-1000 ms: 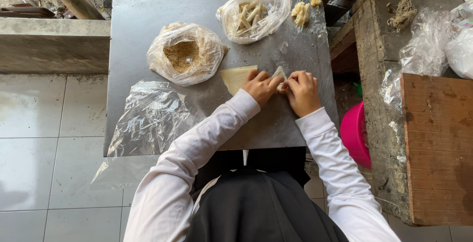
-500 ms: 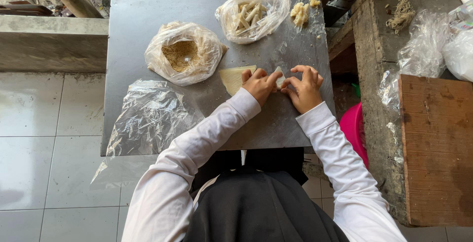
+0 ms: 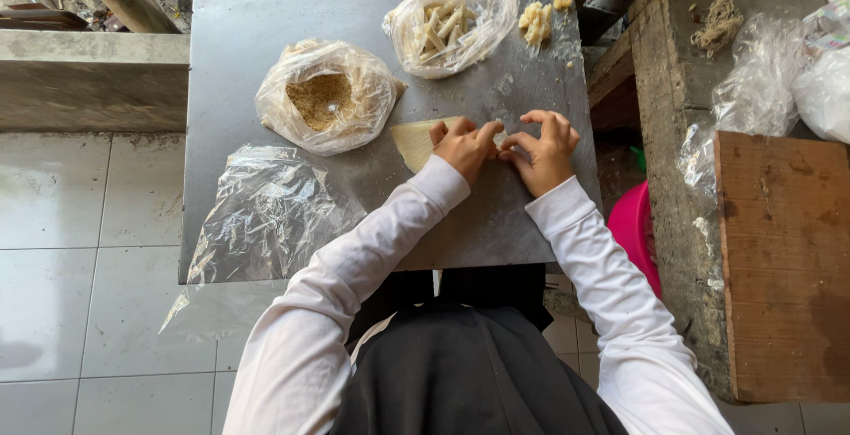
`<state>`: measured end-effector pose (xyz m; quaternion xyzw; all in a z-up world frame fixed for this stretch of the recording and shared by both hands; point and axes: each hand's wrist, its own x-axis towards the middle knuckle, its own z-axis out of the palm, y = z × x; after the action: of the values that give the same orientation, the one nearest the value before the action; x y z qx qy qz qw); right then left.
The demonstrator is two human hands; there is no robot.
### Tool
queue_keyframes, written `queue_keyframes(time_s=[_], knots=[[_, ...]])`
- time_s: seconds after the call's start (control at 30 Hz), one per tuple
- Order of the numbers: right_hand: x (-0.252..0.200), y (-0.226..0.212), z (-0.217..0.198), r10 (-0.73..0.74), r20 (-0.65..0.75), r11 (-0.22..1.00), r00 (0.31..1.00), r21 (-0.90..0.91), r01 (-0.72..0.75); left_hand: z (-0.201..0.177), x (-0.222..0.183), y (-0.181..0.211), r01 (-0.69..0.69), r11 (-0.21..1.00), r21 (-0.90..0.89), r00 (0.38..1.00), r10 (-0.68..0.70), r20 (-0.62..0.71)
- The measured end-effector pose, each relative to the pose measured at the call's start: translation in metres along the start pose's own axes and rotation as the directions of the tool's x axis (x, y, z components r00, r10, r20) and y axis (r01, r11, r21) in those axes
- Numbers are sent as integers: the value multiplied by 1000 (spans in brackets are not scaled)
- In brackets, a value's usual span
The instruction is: The person uses a small stick to scoop a mixture from a bag and places it onto triangular dough sheets, then folds the dough over the filling to form individual dumplings.
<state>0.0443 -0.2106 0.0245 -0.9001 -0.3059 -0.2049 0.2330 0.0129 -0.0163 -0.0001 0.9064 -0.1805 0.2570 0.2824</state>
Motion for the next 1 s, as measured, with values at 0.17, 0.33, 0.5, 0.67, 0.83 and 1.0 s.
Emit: queue_keyframes(time_s=[0.17, 0.33, 0.5, 0.67, 0.83, 1.0], knots=[[-12, -7, 6, 135, -17, 991, 991, -8, -135, -4, 3, 14, 240, 970, -37, 962, -233, 146], [-19, -16, 12, 345, 26, 938, 938, 29, -346, -8, -2, 29, 467, 881, -80, 875, -448, 182], [15, -5, 37, 292, -54, 951, 955, -88, -296, 27, 18, 15, 462, 880, 114, 886, -462, -22], [56, 19, 73, 225, -107, 958, 968, -157, -240, 36, 50, -12, 401, 902, 160, 915, -384, -125], [74, 40, 62, 216, 26, 976, 976, 25, -217, -9, 46, -21, 324, 946, -20, 946, -324, 14], [63, 15, 21, 6, 229, 1000, 973, 13, -9, -63, 0, -32, 255, 953, 161, 957, -273, 100]])
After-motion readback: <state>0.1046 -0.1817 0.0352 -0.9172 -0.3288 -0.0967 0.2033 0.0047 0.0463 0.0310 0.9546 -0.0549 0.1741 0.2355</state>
